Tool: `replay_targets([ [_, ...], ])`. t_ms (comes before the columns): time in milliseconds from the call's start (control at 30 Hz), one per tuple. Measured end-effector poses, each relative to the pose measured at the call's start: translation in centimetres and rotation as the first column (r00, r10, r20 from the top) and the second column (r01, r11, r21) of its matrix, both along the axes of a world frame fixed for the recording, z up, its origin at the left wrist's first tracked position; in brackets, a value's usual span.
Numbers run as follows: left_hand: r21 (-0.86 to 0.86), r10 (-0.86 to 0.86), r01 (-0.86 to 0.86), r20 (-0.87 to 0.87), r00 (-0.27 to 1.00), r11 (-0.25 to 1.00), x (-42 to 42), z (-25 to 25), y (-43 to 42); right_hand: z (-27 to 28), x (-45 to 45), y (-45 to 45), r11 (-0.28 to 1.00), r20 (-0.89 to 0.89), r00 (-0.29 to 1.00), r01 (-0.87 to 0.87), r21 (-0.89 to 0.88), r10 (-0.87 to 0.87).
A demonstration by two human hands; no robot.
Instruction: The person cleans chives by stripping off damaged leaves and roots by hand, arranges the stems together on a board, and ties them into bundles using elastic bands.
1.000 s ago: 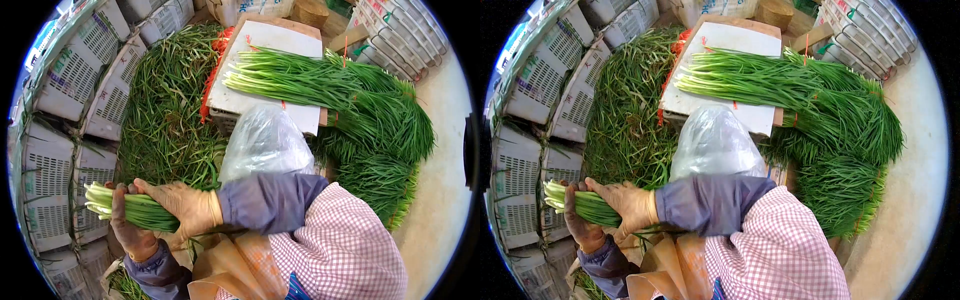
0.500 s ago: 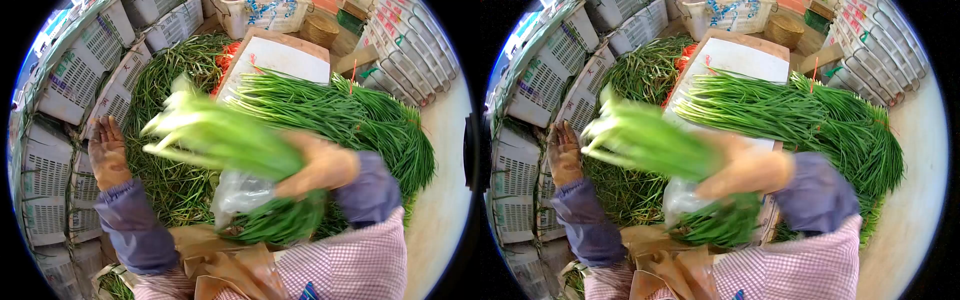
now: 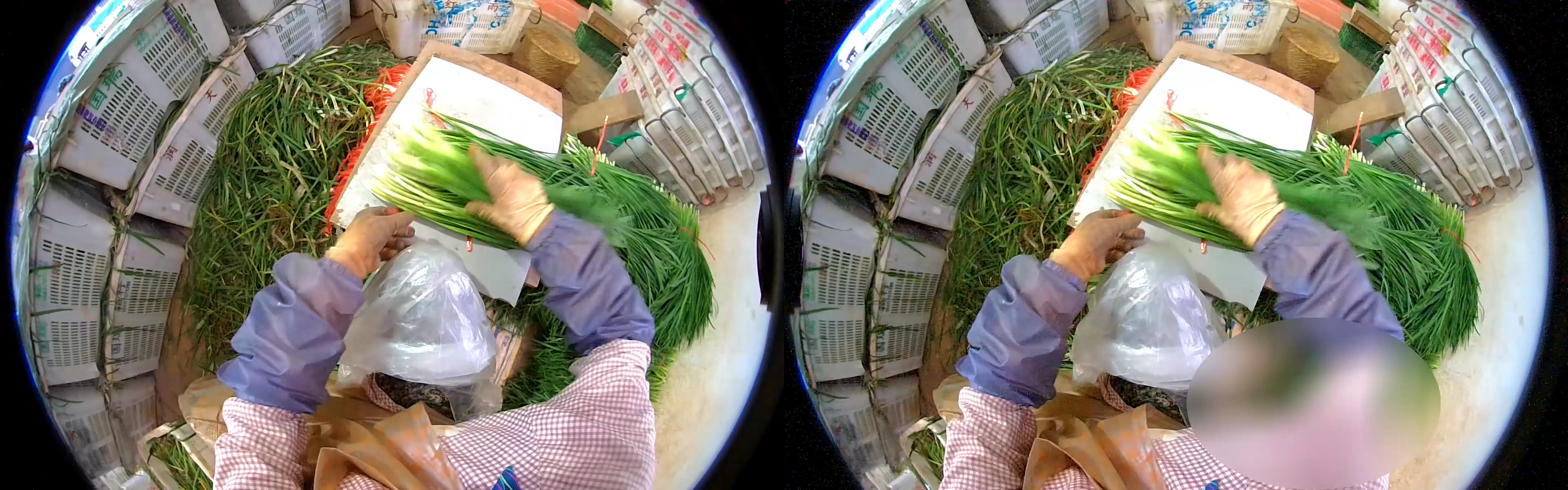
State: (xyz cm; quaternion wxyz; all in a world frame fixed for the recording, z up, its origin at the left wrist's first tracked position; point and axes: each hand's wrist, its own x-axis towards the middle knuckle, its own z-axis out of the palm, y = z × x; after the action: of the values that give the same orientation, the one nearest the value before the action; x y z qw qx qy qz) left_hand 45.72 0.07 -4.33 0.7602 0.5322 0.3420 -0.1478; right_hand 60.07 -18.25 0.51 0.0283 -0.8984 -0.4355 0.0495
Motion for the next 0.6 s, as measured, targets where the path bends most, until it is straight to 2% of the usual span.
replay_targets([
  [67,-0.048,0.078,-0.079,-0.022,0.997,0.996,1.4,-0.9,0.0,-3.7,-0.1,-0.2,0.998,0.167,0.985,-0.056,0.015,0.052],
  [100,-0.047,0.104,-0.103,0.026,0.994,0.994,1.4,-1.3,-0.2,-3.5,0.0,-0.8,0.990,0.189,0.979,-0.093,0.102,0.073],
  [233,-0.044,0.087,-0.084,0.059,0.995,0.995,2.1,-2.7,0.0,-1.6,0.2,-1.7,0.994,0.154,0.984,-0.096,0.056,0.087],
  [333,-0.050,0.092,-0.089,0.044,0.995,0.995,2.1,-2.7,0.0,-2.7,-0.5,-1.8,0.995,0.215,0.973,-0.089,0.039,0.079],
  [367,-0.073,0.142,-0.139,0.035,0.989,0.988,2.0,-2.5,-0.1,-4.3,-0.6,-1.6,0.999,0.158,0.986,-0.050,0.009,0.048],
  [467,-0.116,0.197,-0.192,0.033,0.980,0.975,1.7,-2.1,0.0,-6.0,-0.9,-2.3,0.981,0.206,0.973,-0.138,0.137,0.108],
  [533,-0.026,0.239,-0.238,0.055,0.970,0.971,1.1,-1.6,0.3,-5.8,-1.8,-2.3,0.984,0.229,0.967,-0.136,0.115,0.107],
  [567,0.092,0.362,-0.370,0.085,0.928,0.925,0.8,-2.8,1.0,-5.8,-2.0,-2.2,0.985,0.255,0.960,-0.144,0.092,0.117],
  [600,0.268,0.470,-0.518,0.224,0.854,0.813,0.5,-1.3,0.5,-5.7,-2.1,-2.2,0.986,0.256,0.961,-0.136,0.095,0.108],
])
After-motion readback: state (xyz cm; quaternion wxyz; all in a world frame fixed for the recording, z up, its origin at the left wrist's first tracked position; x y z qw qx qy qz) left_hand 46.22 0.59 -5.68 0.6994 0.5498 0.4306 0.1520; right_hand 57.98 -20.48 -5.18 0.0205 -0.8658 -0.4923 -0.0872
